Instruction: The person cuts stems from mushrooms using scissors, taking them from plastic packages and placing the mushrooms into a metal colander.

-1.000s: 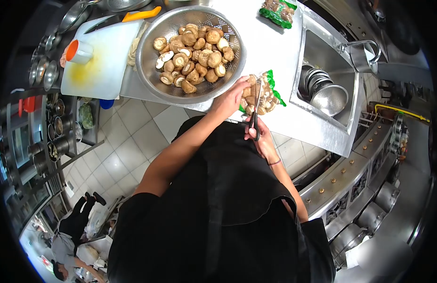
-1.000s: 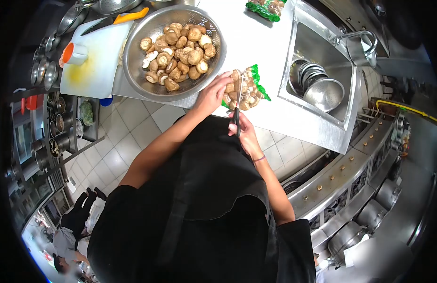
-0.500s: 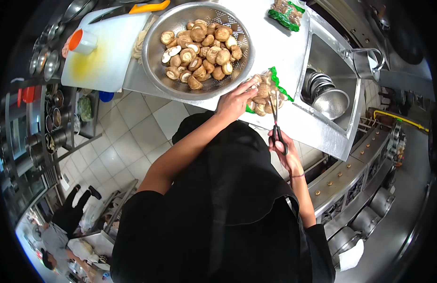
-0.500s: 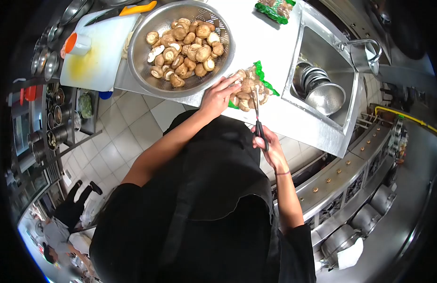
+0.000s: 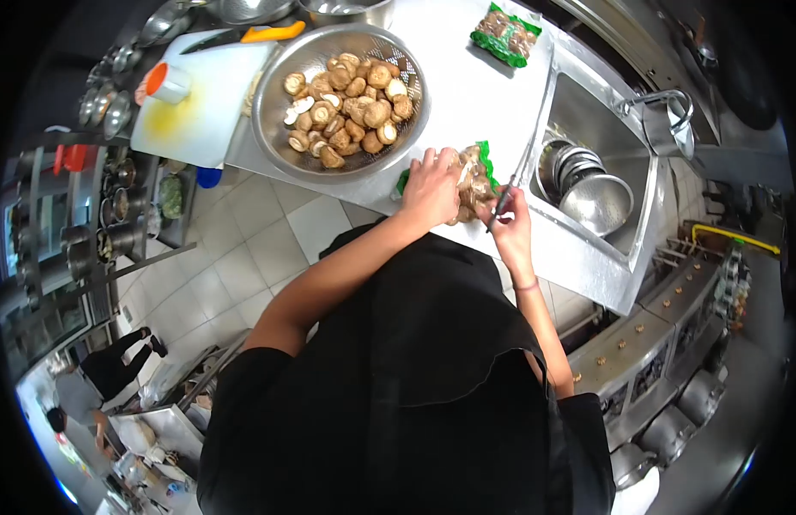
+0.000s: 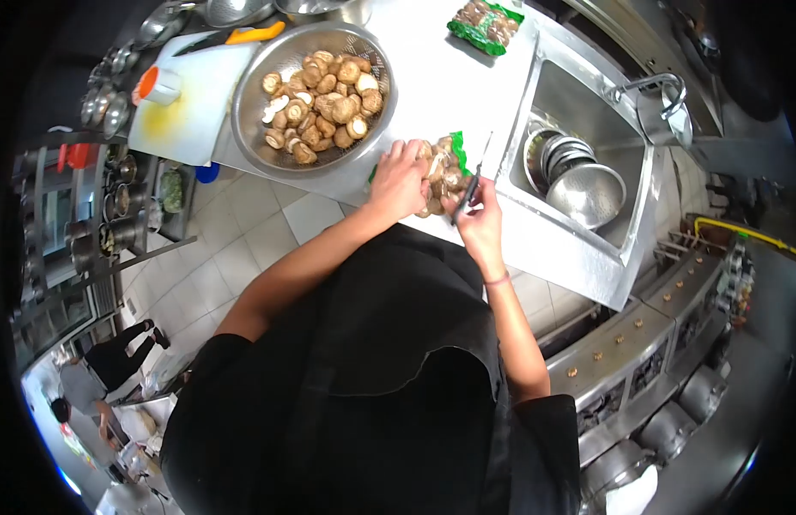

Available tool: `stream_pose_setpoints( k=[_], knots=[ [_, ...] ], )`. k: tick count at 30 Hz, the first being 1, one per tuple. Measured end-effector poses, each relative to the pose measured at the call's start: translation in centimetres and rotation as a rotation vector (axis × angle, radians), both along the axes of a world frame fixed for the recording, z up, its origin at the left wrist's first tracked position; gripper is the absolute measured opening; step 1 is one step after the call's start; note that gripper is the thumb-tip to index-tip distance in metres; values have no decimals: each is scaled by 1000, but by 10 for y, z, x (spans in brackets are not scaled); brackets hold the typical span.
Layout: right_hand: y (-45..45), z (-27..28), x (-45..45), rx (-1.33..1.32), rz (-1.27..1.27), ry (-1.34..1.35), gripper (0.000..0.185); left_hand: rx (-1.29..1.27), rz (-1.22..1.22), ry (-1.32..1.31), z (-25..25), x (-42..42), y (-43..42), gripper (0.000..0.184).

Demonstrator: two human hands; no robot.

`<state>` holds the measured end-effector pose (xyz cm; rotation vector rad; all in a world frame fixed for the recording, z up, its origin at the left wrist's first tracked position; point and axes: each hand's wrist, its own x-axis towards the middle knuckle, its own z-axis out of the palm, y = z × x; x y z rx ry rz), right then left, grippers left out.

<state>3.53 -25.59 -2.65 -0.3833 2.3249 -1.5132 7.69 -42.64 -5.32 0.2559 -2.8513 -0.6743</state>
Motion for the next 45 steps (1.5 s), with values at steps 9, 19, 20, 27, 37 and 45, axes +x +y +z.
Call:
stream_pose_setpoints(
  k=[9, 19, 20, 27, 37, 45],
  knots=[
    [-25, -12, -44, 212, 185, 338, 56, 441, 162, 205, 10, 4, 35, 11],
    [-21, -8, -78, 58, 253, 358, 48, 443, 331, 85, 22, -22, 64, 13],
    [-21, -8, -81, 27, 229, 325, 49, 438, 336, 84, 21, -23, 62, 13],
    [-25, -25, -136, -33, 76, 240, 48, 83, 226, 7, 21, 0, 28, 20],
    [-13, -48, -143, -285, 155, -228, 47, 91, 194, -91, 34, -7, 31, 13],
    [71, -13, -115, -388, 205, -309, 57, -12, -53, -32, 8, -61, 38, 21]
  ],
)
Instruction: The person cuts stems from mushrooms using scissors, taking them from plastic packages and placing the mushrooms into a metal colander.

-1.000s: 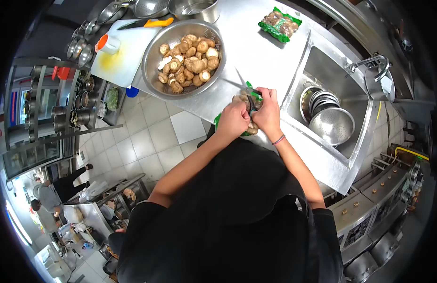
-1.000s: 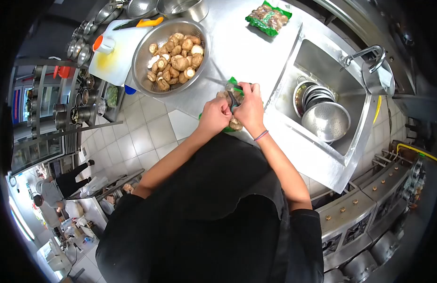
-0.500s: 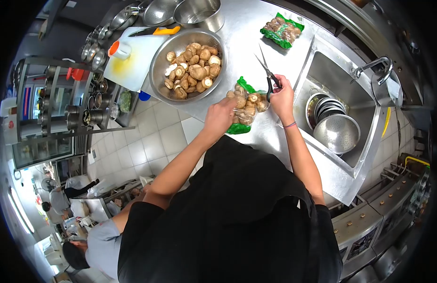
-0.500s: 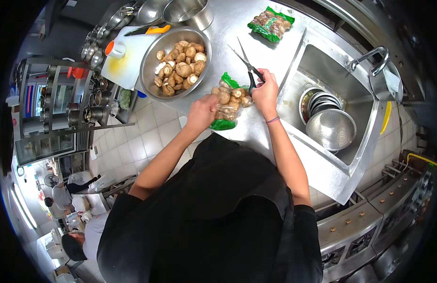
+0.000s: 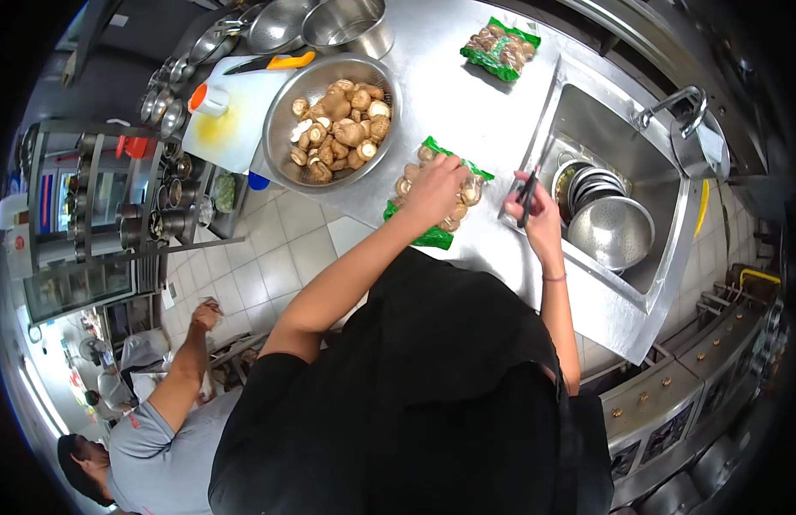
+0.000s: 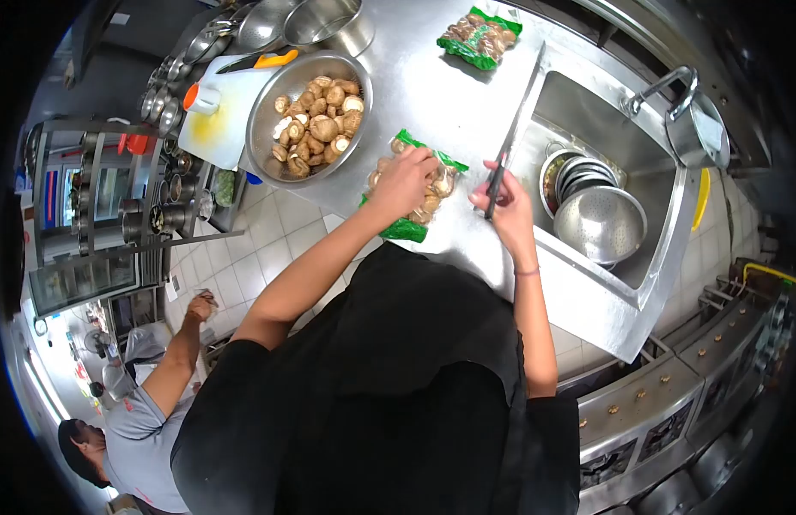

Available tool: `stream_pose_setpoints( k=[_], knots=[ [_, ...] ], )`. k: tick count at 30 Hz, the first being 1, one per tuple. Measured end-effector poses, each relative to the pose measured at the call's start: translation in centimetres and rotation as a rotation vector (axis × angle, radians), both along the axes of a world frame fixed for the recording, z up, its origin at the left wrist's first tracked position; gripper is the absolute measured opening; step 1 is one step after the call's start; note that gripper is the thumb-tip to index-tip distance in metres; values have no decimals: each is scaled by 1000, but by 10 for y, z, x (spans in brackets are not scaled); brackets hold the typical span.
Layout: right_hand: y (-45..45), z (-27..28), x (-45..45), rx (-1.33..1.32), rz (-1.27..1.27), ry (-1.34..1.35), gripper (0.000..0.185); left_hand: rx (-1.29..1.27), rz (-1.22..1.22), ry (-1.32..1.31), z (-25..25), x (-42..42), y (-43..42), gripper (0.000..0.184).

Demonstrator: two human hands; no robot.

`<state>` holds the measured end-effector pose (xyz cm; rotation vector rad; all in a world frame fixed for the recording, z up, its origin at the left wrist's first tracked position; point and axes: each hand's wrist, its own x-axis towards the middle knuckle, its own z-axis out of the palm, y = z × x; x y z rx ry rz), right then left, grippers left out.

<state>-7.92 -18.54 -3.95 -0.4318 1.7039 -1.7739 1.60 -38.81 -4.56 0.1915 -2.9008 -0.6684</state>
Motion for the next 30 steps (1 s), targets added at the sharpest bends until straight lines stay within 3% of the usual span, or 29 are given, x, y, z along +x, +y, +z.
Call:
stream_pose_setpoints(
  k=[2, 4, 5, 7, 8, 9, 11, 13, 15, 21, 30],
  knots=[
    [29, -7, 11, 138, 97, 25, 60, 0, -44, -46, 2, 0, -1, 21],
    [48, 1, 29, 299, 187, 184, 65, 194, 192, -139, 22, 0, -1, 16],
    [51, 5, 40, 368, 213, 302, 67, 192, 177, -142, 15, 1, -6, 16],
    [49, 18, 57, 422, 210, 335, 63, 786, 315, 76, -6, 12, -21, 13],
    [47, 17, 61, 468, 214, 427, 60, 1130, 449, -181, 10, 17, -27, 17],
    [43, 17, 65, 514, 220, 520, 57, 1124, 450, -192, 9, 22, -26, 17],
    [34, 25, 63, 562, 261, 594, 54, 1452, 534, -187, 8, 30, -24, 23],
    [27, 28, 59, 613, 298, 674, 51, 1485, 525, -219, 12, 33, -23, 28],
    [23, 29, 57, 662, 346, 730, 47, 1713, 535, -127, 15, 33, -19, 31],
    [22, 19, 60, 686, 383, 722, 43, 1466, 618, -43, 7, 42, -4, 34],
    [6, 24, 65, 613, 489, 559, 30, 1304, 678, 76, -6, 48, 7, 37]
  ],
)
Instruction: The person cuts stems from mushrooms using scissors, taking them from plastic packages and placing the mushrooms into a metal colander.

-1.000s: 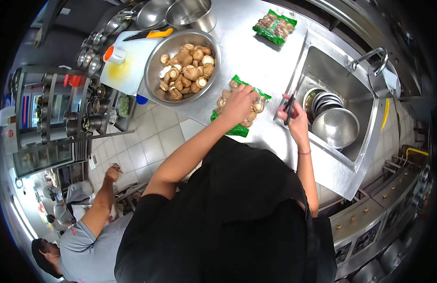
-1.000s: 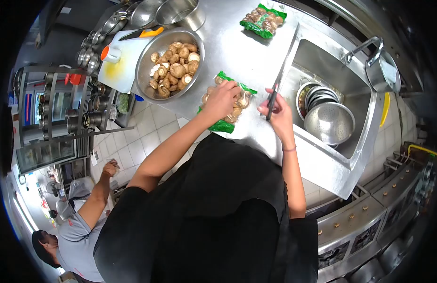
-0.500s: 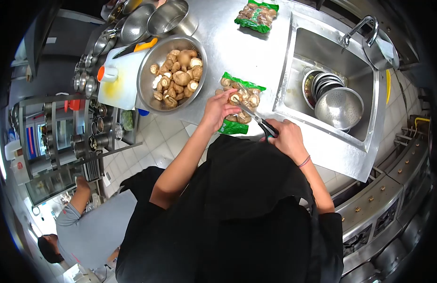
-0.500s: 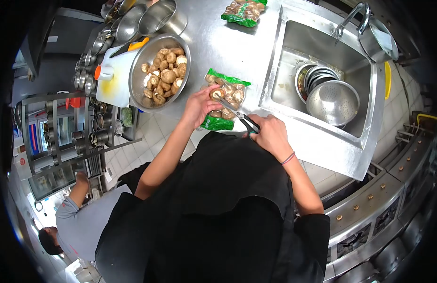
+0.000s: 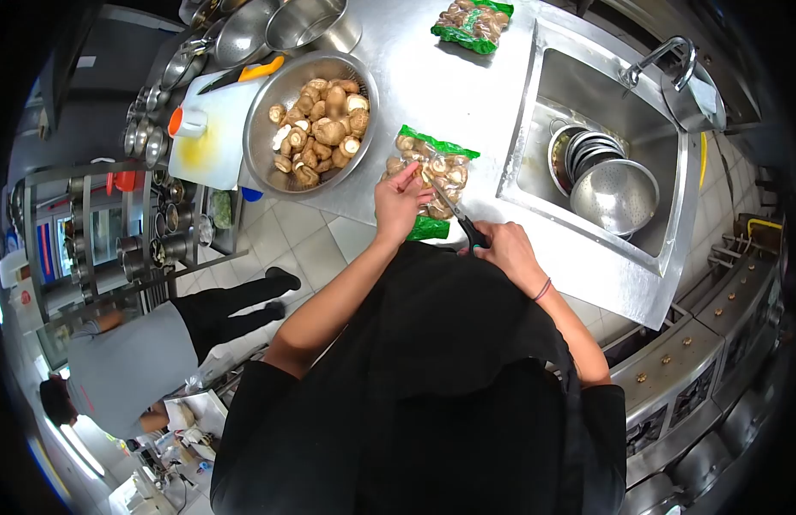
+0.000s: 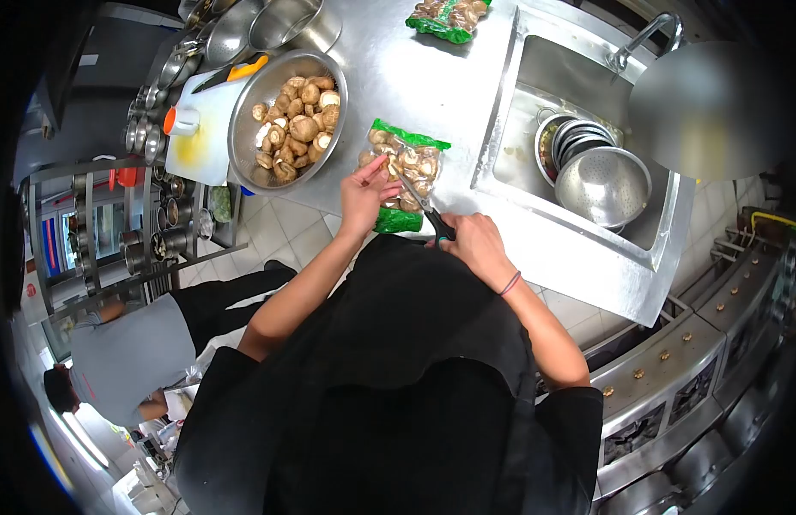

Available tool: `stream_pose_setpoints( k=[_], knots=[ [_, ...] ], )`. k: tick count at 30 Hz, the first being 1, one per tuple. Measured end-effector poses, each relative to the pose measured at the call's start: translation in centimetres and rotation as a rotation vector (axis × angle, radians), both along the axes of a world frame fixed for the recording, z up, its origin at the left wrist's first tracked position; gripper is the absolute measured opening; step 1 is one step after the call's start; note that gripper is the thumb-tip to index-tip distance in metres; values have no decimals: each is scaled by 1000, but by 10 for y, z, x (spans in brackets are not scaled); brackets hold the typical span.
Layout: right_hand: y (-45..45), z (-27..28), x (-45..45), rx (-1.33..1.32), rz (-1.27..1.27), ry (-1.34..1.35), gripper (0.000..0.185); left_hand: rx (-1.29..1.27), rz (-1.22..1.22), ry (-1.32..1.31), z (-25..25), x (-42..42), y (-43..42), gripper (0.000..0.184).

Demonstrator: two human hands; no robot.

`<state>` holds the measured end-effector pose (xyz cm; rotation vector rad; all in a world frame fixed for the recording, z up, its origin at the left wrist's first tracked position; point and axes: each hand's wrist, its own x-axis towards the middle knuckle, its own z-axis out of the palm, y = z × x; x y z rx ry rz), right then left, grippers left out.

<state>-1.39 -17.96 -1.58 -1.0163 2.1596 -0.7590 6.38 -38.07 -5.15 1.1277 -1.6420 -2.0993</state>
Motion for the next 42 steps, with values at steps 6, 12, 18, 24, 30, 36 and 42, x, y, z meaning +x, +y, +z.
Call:
stream_pose_setpoints(
  k=[6, 12, 18, 24, 30, 36, 42],
  knots=[
    [12, -15, 2, -154, -41, -131, 26, -174, -85, -15, 17, 36, -21, 31],
    [3, -3, -4, -186, -280, -310, 38, 220, 29, 58, 37, 45, -31, 31],
    [-49, -17, -8, -399, -321, -12, 46, 81, -221, 57, 36, 29, -5, 23],
    [-78, -32, -15, -433, -378, 22, 49, -480, -184, -63, 10, 14, -17, 10],
    [-104, -38, -16, -321, -355, 420, 41, -719, -300, -245, 23, 0, -28, 19],
    [-98, -63, -45, -496, -587, -117, 30, -849, -455, -328, 28, -25, -18, 16],
    [-80, -56, -61, -573, -622, -609, 27, -884, -262, -91, 49, -20, -38, 15]
  ],
)
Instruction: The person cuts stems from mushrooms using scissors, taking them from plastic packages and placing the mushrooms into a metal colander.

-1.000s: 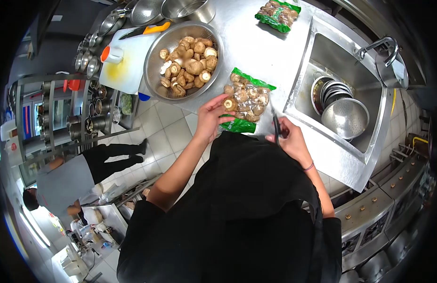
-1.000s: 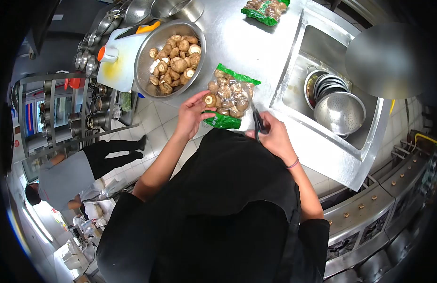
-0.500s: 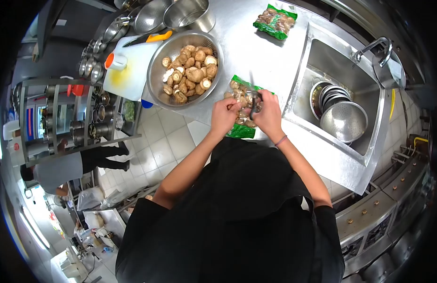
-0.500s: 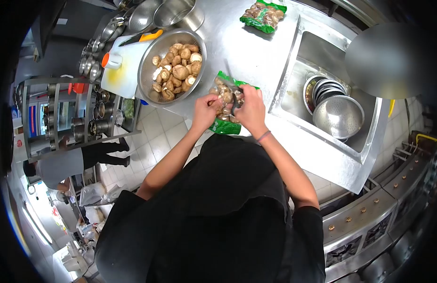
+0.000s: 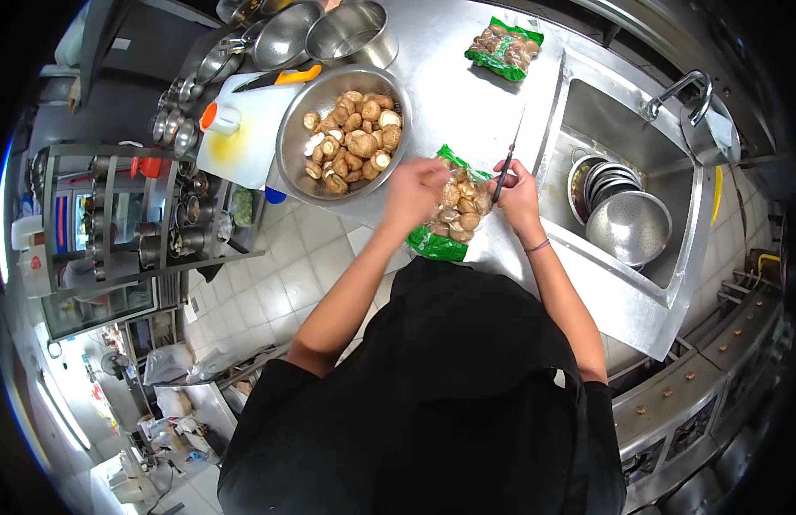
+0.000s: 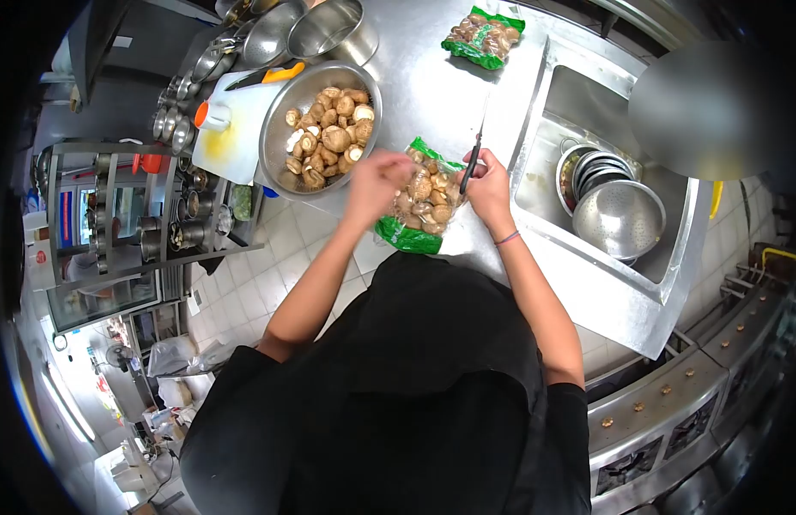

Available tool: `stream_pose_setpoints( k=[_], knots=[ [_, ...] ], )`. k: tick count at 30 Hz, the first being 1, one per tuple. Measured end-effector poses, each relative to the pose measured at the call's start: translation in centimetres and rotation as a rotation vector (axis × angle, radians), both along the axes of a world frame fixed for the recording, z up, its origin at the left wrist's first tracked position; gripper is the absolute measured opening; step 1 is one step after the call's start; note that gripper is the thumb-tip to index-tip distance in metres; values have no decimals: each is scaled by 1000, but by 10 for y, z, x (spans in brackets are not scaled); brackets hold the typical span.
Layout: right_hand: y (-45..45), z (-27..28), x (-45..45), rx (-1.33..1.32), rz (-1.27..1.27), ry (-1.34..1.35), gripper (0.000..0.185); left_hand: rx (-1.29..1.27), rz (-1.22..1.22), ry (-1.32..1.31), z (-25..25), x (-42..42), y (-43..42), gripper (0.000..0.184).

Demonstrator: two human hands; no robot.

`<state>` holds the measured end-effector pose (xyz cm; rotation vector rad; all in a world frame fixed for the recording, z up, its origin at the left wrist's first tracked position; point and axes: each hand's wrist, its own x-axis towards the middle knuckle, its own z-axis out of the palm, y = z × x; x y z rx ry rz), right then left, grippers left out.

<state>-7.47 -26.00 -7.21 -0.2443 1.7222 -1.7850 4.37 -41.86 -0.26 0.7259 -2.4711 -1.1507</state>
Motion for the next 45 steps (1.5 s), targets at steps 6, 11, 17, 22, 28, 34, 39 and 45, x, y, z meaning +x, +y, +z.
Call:
stream_pose_setpoints(
  k=[6, 11, 17, 22, 28, 34, 39, 45],
  knots=[
    [9, 0, -2, -88, 44, -114, 30, -273, 263, -58, 61, 30, -97, 13],
    [12, -8, -7, -141, 49, -170, 33, -369, -380, -83, 17, 12, -20, 29],
    [13, -10, 0, -154, -11, -169, 31, -501, -465, -314, -47, -33, 28, 6],
    [9, -17, 1, -187, -76, -133, 30, -485, -468, -241, -55, -36, 22, 6],
    [2, -27, 6, -152, -167, -7, 27, -537, -494, -78, -58, -19, 27, 8],
    [0, -31, 10, -168, -187, 40, 27, -429, -439, -119, -55, -25, 25, 23],
    [6, -40, 16, -166, -197, 58, 27, -489, -550, -371, -54, -20, 21, 11],
    [4, -29, 23, -216, -228, 115, 30, -341, -504, -342, -36, -24, 8, 17]
  ],
)
